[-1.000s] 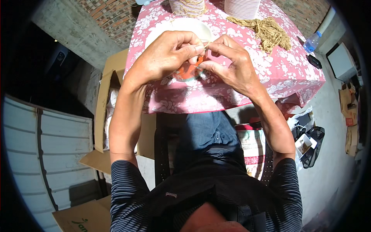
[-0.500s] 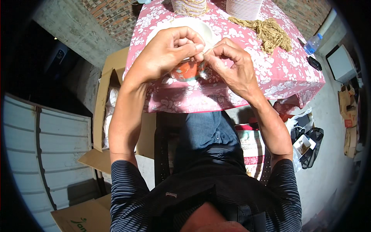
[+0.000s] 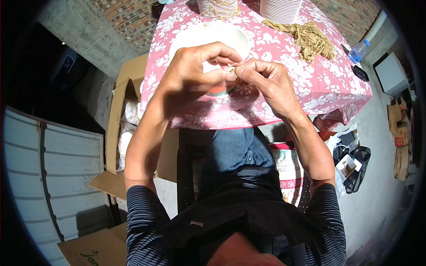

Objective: Manually threading and securing rope handles onto paper buckets.

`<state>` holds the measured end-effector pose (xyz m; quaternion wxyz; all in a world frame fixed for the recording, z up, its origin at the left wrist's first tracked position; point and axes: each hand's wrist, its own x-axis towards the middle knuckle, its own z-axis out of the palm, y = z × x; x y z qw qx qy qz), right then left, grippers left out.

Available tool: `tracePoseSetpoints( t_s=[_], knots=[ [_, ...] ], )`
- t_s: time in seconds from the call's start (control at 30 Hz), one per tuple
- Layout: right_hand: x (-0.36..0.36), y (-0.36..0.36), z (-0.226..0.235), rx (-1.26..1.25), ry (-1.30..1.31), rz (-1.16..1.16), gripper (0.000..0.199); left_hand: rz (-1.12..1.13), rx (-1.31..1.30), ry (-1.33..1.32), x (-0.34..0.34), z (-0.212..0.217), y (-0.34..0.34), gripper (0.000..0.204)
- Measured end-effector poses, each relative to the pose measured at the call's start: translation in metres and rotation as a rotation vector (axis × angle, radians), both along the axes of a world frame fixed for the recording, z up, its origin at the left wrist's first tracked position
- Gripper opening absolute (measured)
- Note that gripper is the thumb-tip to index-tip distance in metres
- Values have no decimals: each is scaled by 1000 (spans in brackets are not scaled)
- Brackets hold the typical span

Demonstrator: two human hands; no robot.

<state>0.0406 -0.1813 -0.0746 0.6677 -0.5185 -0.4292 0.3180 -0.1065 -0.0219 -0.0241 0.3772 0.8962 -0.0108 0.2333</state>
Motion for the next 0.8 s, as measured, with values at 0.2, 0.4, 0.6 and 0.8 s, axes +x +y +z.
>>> tracePoseSetpoints(
  t_s=[0.2, 0.4, 0.6, 0.8],
  knots=[
    [10, -5, 1, -118, 90, 118, 25, 56, 147, -183, -6, -3, -19, 19],
    [1, -5, 0, 34, -60, 28, 16, 99, -134, -108, -7, -11, -14, 17],
    [-8, -3, 1, 62, -167, -40, 36, 137, -513, 27, -10, -5, -12, 24],
    [-5, 4, -4, 75, -282, -76, 17, 111, -338, -4, -12, -2, -11, 27]
  ],
)
